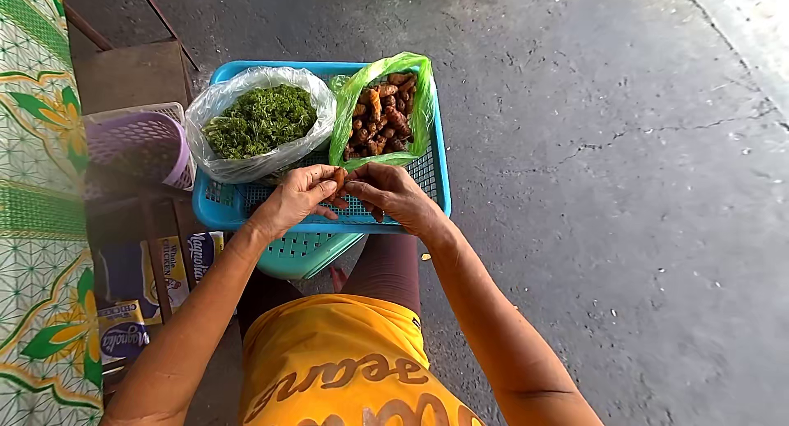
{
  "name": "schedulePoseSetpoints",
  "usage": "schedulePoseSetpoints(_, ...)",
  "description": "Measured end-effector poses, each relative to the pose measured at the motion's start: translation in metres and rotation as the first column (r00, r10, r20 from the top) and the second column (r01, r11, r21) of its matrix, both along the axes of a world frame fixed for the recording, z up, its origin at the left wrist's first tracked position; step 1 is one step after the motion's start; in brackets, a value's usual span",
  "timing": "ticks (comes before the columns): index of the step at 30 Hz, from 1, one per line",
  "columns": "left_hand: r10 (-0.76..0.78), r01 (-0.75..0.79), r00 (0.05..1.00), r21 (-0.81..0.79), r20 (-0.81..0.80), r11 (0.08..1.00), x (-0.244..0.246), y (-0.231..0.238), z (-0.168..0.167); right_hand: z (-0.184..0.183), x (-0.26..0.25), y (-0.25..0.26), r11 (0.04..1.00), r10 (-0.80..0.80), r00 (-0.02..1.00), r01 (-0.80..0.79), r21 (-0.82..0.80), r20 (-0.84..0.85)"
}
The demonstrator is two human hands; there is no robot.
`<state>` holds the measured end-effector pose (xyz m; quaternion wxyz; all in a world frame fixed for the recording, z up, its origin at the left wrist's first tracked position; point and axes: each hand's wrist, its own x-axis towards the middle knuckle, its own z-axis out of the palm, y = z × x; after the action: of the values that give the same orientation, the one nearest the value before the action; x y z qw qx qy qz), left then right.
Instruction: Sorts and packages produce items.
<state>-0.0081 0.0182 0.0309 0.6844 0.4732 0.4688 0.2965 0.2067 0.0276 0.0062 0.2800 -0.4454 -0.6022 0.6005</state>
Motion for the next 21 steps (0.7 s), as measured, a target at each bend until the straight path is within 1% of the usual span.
schedulePoseSetpoints(2, 0.030, -0.030, 0.999, 0.023, -0.040, 0.999, 0.001, -0.001, -0.001, 0.000, 0.001, 0.001, 0.998, -0.005, 0.999, 0.002, 0.067, 0.054)
schedulePoseSetpoints(4, 0.048, -0.042, 0.993, 0.058, -0.111, 0.997, 0.001, -0.001, -0.003, 0.003, 0.004, 0.002, 0.974, -0.045, 0.982, 0.002, 0.227, 0.185)
schedulePoseSetpoints(6, 0.072, -0.039, 0.965, 0.135, -0.254, 0.990, 0.000, -0.001, -0.007, 0.008, 0.008, 0.002, 0.926, -0.106, 0.953, -0.009, 0.378, 0.282)
schedulePoseSetpoints(7, 0.096, -0.027, 0.931, 0.196, -0.351, 0.980, 0.000, -0.001, -0.007, 0.011, 0.009, 0.003, 0.898, -0.152, 0.939, 0.000, 0.441, 0.310)
schedulePoseSetpoints(9, 0.199, 0.022, 0.839, 0.398, -0.506, 0.917, -0.004, -0.004, -0.011, 0.017, 0.012, 0.008, 0.823, -0.257, 0.896, 0.007, 0.567, 0.361)
schedulePoseSetpoints(10, 0.251, 0.064, 0.794, 0.486, -0.554, 0.871, -0.010, -0.004, -0.014, 0.019, 0.013, 0.014, 0.784, -0.314, 0.865, 0.004, 0.621, 0.391)
schedulePoseSetpoints(12, 0.317, 0.164, 0.712, 0.587, -0.626, 0.793, -0.025, -0.003, -0.018, 0.019, 0.017, 0.033, 0.705, -0.439, 0.771, -0.024, 0.709, 0.462)
schedulePoseSetpoints(13, 0.330, 0.197, 0.688, 0.604, -0.646, 0.772, -0.033, -0.004, -0.018, 0.018, 0.019, 0.042, 0.688, -0.481, 0.717, -0.049, 0.724, 0.505)
schedulePoseSetpoints(14, 0.331, 0.215, 0.677, 0.606, -0.658, 0.766, -0.042, -0.006, -0.016, 0.017, 0.021, 0.050, 0.701, -0.499, 0.661, -0.072, 0.710, 0.560)
schedulePoseSetpoints(16, 0.333, 0.219, 0.670, 0.606, -0.663, 0.765, -0.057, -0.012, -0.012, 0.018, 0.020, 0.061, 0.757, -0.494, 0.584, -0.075, 0.649, 0.644)
schedulePoseSetpoints(17, 0.340, 0.219, 0.667, 0.611, -0.663, 0.760, -0.064, -0.015, -0.010, 0.018, 0.017, 0.063, 0.741, -0.524, 0.573, -0.057, 0.669, 0.630)
schedulePoseSetpoints(19, 0.346, 0.238, 0.632, 0.598, -0.694, 0.765, -0.076, -0.022, -0.006, 0.019, 0.005, 0.060, 0.659, -0.596, 0.582, -0.041, 0.751, 0.554)
schedulePoseSetpoints(20, 0.329, 0.259, 0.596, 0.563, -0.733, 0.785, -0.081, -0.025, -0.004, 0.019, -0.003, 0.056, 0.631, -0.593, 0.609, -0.056, 0.774, 0.527)
schedulePoseSetpoints(21, 0.283, 0.294, 0.544, 0.495, -0.790, 0.818, -0.086, -0.027, -0.001, 0.021, -0.013, 0.050, 0.640, -0.547, 0.647, -0.087, 0.764, 0.532)
